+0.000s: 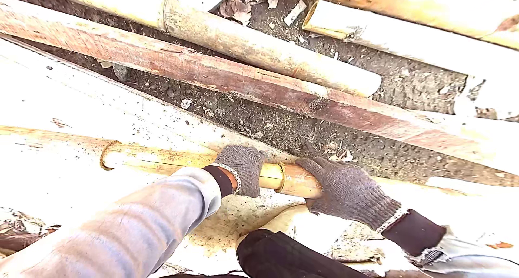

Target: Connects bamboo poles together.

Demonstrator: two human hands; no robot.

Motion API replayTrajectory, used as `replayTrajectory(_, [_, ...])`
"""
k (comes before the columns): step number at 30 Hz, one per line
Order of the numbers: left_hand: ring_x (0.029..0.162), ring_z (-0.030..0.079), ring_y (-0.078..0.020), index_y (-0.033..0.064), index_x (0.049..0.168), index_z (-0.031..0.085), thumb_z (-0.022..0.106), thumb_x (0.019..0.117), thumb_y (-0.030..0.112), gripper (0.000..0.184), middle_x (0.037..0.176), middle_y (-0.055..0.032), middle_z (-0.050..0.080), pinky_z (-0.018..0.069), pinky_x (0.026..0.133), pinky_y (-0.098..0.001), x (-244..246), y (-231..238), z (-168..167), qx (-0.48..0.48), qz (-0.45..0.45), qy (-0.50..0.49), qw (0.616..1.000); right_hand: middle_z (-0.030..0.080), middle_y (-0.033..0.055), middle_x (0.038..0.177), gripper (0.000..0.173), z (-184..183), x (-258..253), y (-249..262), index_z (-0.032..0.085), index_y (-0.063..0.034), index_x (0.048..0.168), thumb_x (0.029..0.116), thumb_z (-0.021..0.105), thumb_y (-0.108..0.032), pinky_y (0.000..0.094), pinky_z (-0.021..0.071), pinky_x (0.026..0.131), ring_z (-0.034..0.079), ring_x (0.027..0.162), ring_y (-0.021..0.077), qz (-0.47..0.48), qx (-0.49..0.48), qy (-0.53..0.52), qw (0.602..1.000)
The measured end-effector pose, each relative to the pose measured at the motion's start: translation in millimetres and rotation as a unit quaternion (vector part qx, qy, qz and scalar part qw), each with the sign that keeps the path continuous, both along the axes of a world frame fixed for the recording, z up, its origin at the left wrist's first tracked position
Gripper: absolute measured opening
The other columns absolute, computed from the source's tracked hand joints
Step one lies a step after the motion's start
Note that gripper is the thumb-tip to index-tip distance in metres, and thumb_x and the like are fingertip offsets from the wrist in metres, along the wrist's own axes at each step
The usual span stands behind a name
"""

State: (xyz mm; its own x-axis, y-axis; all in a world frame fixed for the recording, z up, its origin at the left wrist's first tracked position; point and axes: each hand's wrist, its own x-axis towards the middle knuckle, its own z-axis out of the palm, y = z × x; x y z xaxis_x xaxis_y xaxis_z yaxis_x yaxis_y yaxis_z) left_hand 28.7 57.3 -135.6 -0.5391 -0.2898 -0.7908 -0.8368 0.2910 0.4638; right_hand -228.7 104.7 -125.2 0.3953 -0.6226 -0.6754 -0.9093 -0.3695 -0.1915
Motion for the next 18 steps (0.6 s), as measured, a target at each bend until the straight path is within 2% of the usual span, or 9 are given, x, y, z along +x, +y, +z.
replayTrajectory(4, [0.093,0.069,-0.0303,0.0173,0.126,0.065,0.086,0.0681,0.05,0.07,0.107,-0.0085,0.07,0.0551,0.073,-0.0559,-4,-3,-3,0.026,0.0,-0.023,0.999,0.071,0.0097,0.111,0.097,-2,2,7,0.062,-0.0232,0.137,0.0497,0.091,-0.053,0.0538,0.0558,0.072,0.069,0.093,0.0322,-0.005,-0.025,0.0,1.0])
replayTrajectory(10, [0.093,0.068,-0.031,0.015,0.128,0.064,0.085,0.0709,0.042,0.067,0.113,-0.0092,0.068,0.0555,0.071,-0.0536,-7,10,6,-0.018,0.021,-0.029,0.999,0.07,0.0107,0.111,0.096,2,8,9,0.062,-0.022,0.137,0.0504,0.091,-0.052,0.0557,0.0548,0.075,0.068,0.095,0.034,-0.012,-0.012,0.016,1.0])
replayTrajectory(14, [0.094,0.067,-0.0304,0.0156,0.129,0.063,0.084,0.0709,0.037,0.066,0.115,-0.0086,0.067,0.0556,0.072,-0.0511,-9,16,9,-0.044,0.021,-0.036,0.998,0.069,0.0126,0.112,0.093,13,19,3,0.061,-0.0193,0.138,0.0548,0.093,-0.046,0.0558,0.0547,0.077,0.067,0.098,0.0354,-0.025,0.039,0.026,0.999])
replayTrajectory(18, [0.093,0.067,-0.0289,0.0165,0.127,0.064,0.083,0.0698,0.038,0.064,0.113,-0.0073,0.067,0.055,0.072,-0.0494,-9,19,9,-0.071,0.019,-0.04,0.996,0.068,0.0109,0.113,0.091,16,24,-2,0.059,-0.0208,0.137,0.0565,0.092,-0.047,0.0553,0.0549,0.075,0.067,0.097,0.034,-0.017,0.077,0.037,0.996])
